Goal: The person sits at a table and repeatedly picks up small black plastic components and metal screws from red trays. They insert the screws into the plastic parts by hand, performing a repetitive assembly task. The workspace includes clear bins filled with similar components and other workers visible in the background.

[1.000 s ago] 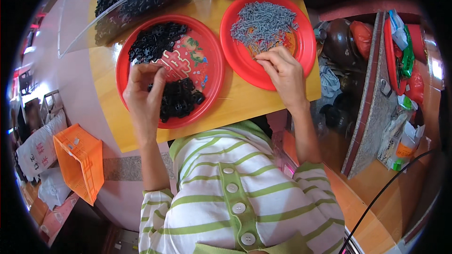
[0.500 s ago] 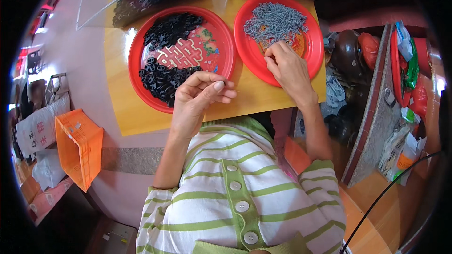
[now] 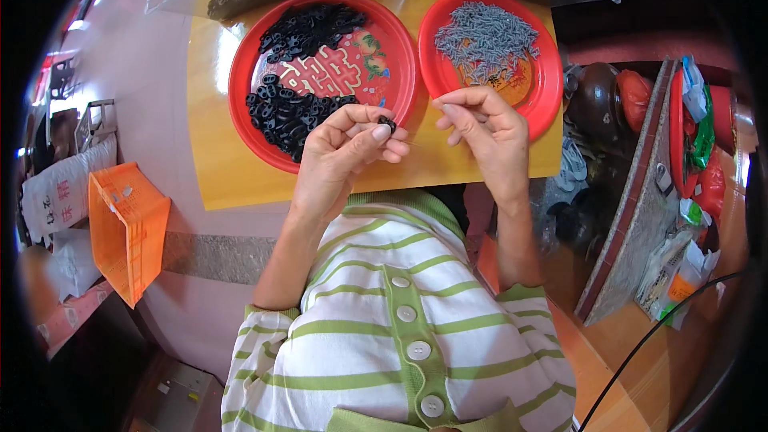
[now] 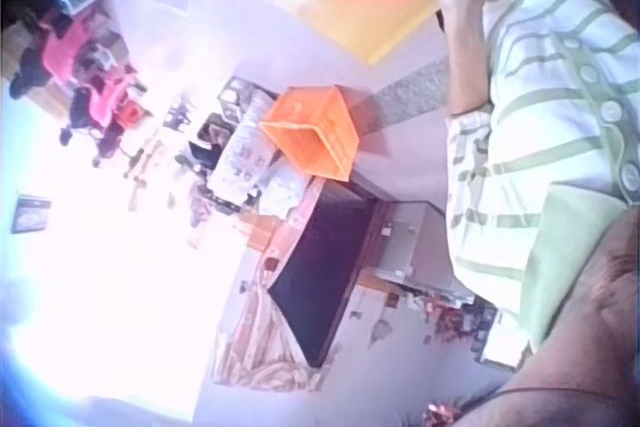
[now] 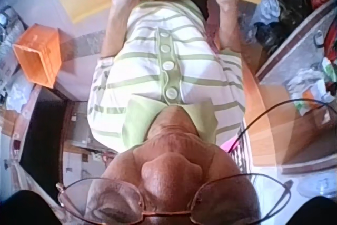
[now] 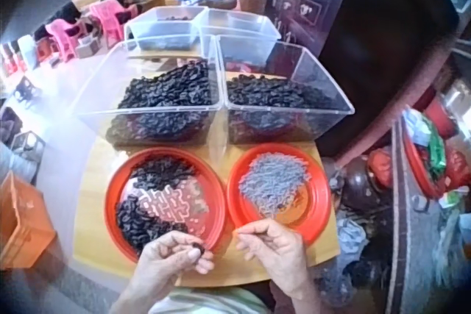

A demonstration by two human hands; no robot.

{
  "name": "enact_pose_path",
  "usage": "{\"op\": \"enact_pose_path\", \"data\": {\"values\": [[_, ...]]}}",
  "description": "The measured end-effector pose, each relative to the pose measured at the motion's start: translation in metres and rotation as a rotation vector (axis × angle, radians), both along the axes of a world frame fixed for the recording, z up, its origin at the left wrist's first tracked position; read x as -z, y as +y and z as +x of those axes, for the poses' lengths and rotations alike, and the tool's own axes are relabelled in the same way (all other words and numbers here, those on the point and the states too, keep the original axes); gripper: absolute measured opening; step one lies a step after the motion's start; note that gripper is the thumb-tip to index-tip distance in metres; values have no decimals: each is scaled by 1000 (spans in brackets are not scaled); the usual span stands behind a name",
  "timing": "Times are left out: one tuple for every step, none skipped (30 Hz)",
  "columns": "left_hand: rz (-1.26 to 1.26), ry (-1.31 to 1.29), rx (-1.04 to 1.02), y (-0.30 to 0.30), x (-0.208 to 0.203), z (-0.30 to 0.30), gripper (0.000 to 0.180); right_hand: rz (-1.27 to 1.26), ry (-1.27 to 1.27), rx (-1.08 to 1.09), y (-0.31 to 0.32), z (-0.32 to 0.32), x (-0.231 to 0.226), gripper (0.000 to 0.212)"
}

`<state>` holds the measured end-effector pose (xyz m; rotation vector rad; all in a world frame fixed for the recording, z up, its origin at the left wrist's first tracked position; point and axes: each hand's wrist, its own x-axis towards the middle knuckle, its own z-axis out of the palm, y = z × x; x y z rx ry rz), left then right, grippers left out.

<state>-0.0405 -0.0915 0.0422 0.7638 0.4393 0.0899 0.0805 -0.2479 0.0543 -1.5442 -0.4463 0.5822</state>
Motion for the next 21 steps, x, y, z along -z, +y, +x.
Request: {"op": "enact_pose_path", "data": {"values": [[1,5,-1,1,1,-1,17,47,35,-25,4,-4,1,10],[1,11,-2,1,3,-3,17,94,71,-50,7,-8,2,10],[3,17,-2,2,4,-5,18,141,107,-74,11,-11,3,11],[-7,15,-3,2,6,-6,18,182,93,-84,15,-14,3,11],[-16,14,-4,3,7,-6,18,215,114,-95,19,-16,4,11],[-26,13,-5,4,8,-7,18,248,136,-107,23,-19,5,11],[-29,7,-15,4,7,-7,18,281,158,-117,26,-21,6,11],[-33,1,-25,3,5,-7,17,278,170,-120,28,-22,7,10],[-37,-7,-35,3,3,-6,17,273,180,-122,29,-23,7,10],[-29,-6,-35,4,3,-7,17,269,191,-125,31,-24,7,10],[-20,-4,-34,4,3,-8,17,271,205,-130,31,-24,7,10],[-12,-7,-34,4,3,-8,17,273,216,-137,31,-24,7,10],[-19,-25,-31,4,2,-8,17,275,227,-143,31,-25,7,10],[-25,-44,-28,4,1,-8,17,274,233,-139,31,-26,7,10],[-30,-62,-25,4,0,-8,17,274,241,-135,31,-26,7,10],[-26,-62,-26,5,-1,-8,17,275,248,-132,31,-26,7,11],[-22,-61,-27,6,-2,-7,17,280,242,-137,33,-25,8,11],[-20,-60,-25,6,-2,-8,17,284,238,-140,33,-26,9,11],[-21,-65,-26,6,-3,-8,17,287,233,-142,33,-26,10,11],[-21,-69,-27,5,-4,-7,17,302,228,-143,34,-26,10,11],[-22,-73,-27,5,-4,-7,17,316,225,-143,34,-27,11,11]]}}
